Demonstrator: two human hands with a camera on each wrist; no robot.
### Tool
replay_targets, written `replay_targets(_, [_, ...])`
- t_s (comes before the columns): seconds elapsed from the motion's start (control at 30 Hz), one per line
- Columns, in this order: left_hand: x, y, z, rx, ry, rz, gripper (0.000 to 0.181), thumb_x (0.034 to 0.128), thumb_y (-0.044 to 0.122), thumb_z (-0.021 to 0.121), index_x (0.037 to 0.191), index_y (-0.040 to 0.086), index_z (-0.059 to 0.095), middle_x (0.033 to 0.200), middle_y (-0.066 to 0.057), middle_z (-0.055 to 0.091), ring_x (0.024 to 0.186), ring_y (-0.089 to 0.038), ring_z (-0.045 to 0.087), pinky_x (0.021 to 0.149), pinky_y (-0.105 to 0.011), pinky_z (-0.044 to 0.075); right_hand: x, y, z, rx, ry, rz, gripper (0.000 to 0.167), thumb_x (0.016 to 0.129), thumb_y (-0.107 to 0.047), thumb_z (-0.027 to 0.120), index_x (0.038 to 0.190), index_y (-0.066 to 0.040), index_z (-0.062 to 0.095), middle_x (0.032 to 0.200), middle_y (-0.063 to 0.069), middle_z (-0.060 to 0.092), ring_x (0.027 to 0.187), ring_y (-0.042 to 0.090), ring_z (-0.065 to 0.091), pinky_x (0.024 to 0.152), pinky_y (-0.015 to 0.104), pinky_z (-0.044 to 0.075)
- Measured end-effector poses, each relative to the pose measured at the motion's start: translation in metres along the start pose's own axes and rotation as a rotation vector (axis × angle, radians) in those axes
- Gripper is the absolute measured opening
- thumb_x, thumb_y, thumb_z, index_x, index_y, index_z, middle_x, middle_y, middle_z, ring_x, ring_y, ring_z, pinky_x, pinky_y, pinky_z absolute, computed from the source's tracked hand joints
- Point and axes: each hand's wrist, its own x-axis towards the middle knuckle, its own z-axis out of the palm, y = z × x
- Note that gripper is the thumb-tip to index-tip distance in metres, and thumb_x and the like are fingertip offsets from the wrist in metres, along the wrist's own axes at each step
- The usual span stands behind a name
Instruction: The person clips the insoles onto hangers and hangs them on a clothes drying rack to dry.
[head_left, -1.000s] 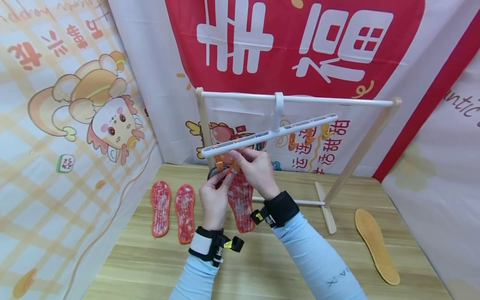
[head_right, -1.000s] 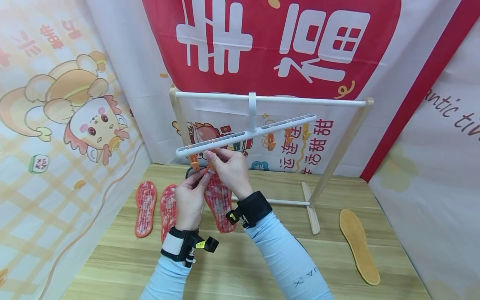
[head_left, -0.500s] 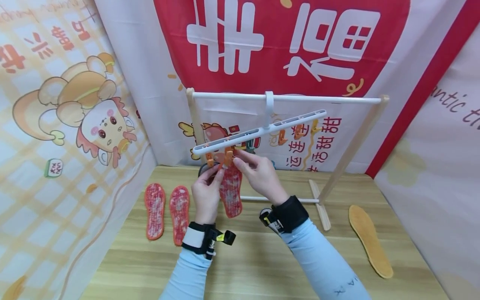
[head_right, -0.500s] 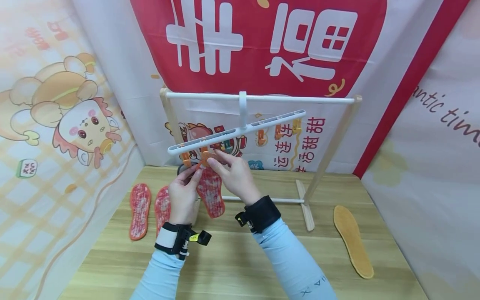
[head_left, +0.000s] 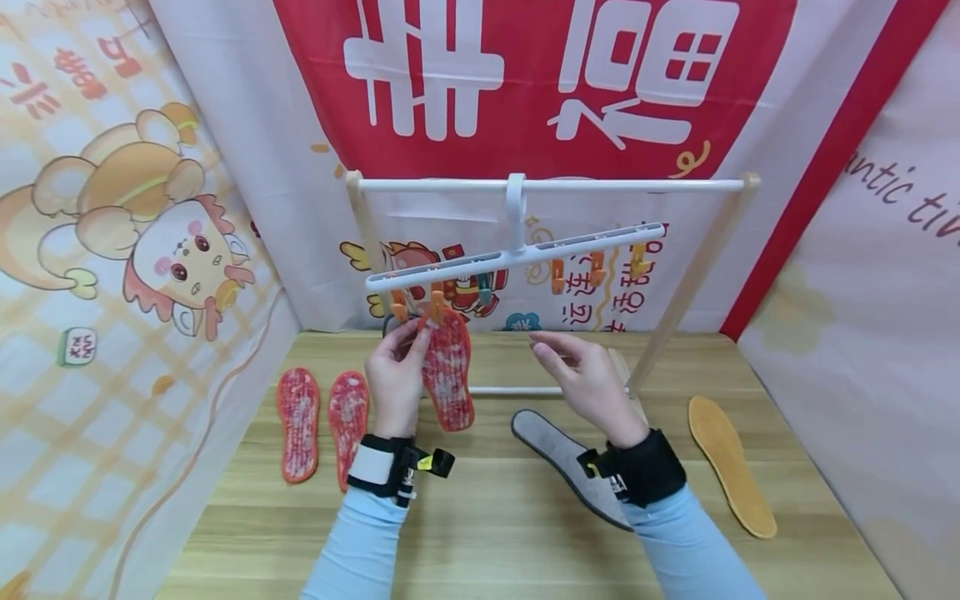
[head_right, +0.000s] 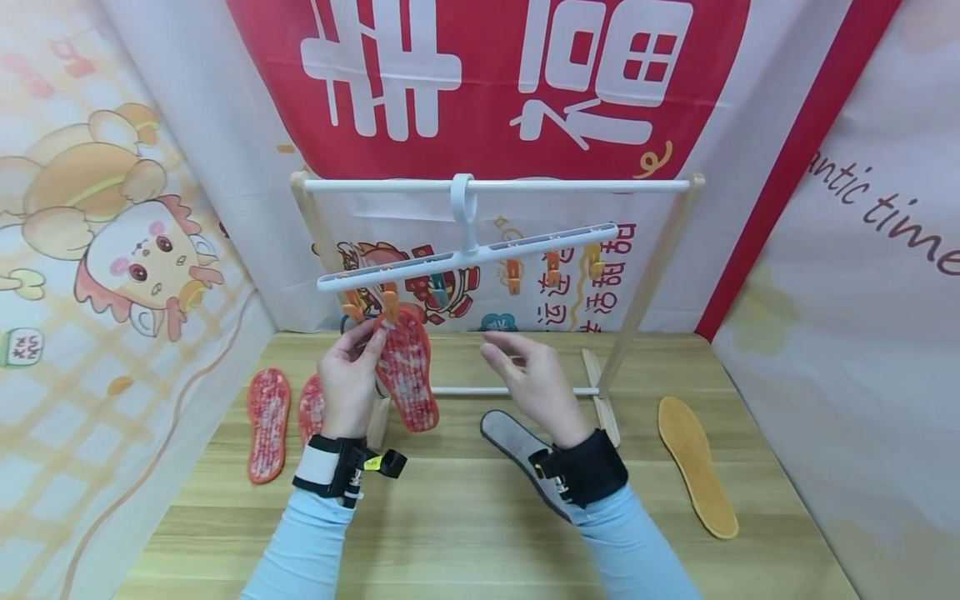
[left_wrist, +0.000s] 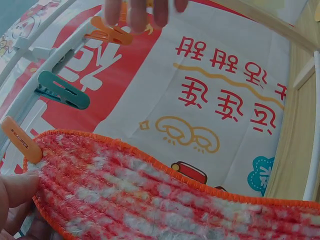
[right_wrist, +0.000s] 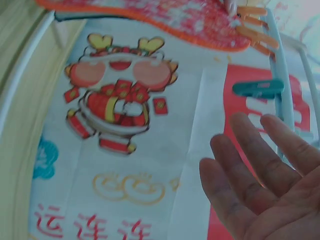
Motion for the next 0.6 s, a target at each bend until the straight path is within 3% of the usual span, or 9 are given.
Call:
replay_targets(0.07, [0.001, 0.0, 0.0, 0.003, -0.008, -0.001, 0.03, 0.0934, 0.024, 0.071, 0.119, 0.01, 0.069, 0.114, -0.004, 0.067, 0.102, -0.019, 0.061, 0.086, -0.031, 0.052, -0.008, 0.006, -0.004, -0.017, 0.017, 0.008, 0.036, 0.102, -0.034, 0.056, 0.126, -0.009, 0.067, 0.115, 0.006, 0.071, 0.101, 0.021, 0.068, 0.102, 0.045, 0.045])
replay_targets(0.1, [0.001, 0.0, 0.0, 0.003, -0.01, 0.0, 0.03, 0.0934, 0.024, 0.071, 0.119, 0.01, 0.068, 0.114, -0.004, 0.067, 0.102, -0.019, 0.061, 0.086, -0.032, 0.052, -0.011, 0.008, -0.006, -0.017, 0.021, 0.018, 0.036, 0.102, -0.033, 0.057, 0.125, -0.009, 0.068, 0.114, 0.007, 0.072, 0.101, 0.021, 0.068, 0.103, 0.047, 0.045])
replay_targets(0.23, [0.006, -0.003, 0.001, 0.005, -0.014, 0.018, 0.03, 0.0933, 0.022, 0.071, 0.12, 0.009, 0.067, 0.114, -0.007, 0.065, 0.102, -0.021, 0.061, 0.087, -0.032, 0.051, -0.025, 0.018, -0.012, 0.02, 0.02, 0.077, 0.036, 0.102, -0.031, 0.057, 0.125, -0.005, 0.067, 0.115, 0.008, 0.071, 0.102, 0.023, 0.067, 0.102, 0.048, 0.044])
replay_targets(0.3, [0.009, -0.006, 0.003, -0.004, -0.007, 0.028, 0.028, 0.0929, 0.02, 0.072, 0.118, 0.008, 0.067, 0.113, -0.008, 0.065, 0.1, -0.021, 0.061, 0.086, -0.032, 0.051, -0.032, 0.026, -0.015, 0.031, 0.024, 0.105, 0.036, 0.102, -0.03, 0.056, 0.124, -0.004, 0.068, 0.116, 0.009, 0.07, 0.109, 0.025, 0.063, 0.087, 0.044, 0.054])
replay_targets(0.47, [0.014, -0.011, 0.008, -0.018, -0.002, 0.035, 0.024, 0.0924, 0.016, 0.072, 0.114, 0.006, 0.067, 0.11, -0.008, 0.065, 0.098, -0.022, 0.061, 0.085, -0.032, 0.051, -0.052, 0.045, -0.018, 0.02, 0.04, 0.173, 0.037, 0.103, -0.032, 0.055, 0.123, -0.004, 0.068, 0.116, 0.01, 0.07, 0.112, 0.027, 0.063, 0.089, 0.046, 0.053])
replay_targets(0.6, [0.017, -0.012, 0.006, 0.019, -0.008, 0.046, 0.024, 0.0926, 0.016, 0.072, 0.113, 0.006, 0.067, 0.11, -0.009, 0.065, 0.099, -0.022, 0.061, 0.085, -0.031, 0.052, -0.064, 0.058, -0.017, -0.006, 0.047, 0.193, 0.038, 0.103, -0.032, 0.054, 0.123, -0.004, 0.068, 0.116, 0.011, 0.07, 0.106, 0.026, 0.066, 0.089, 0.047, 0.053])
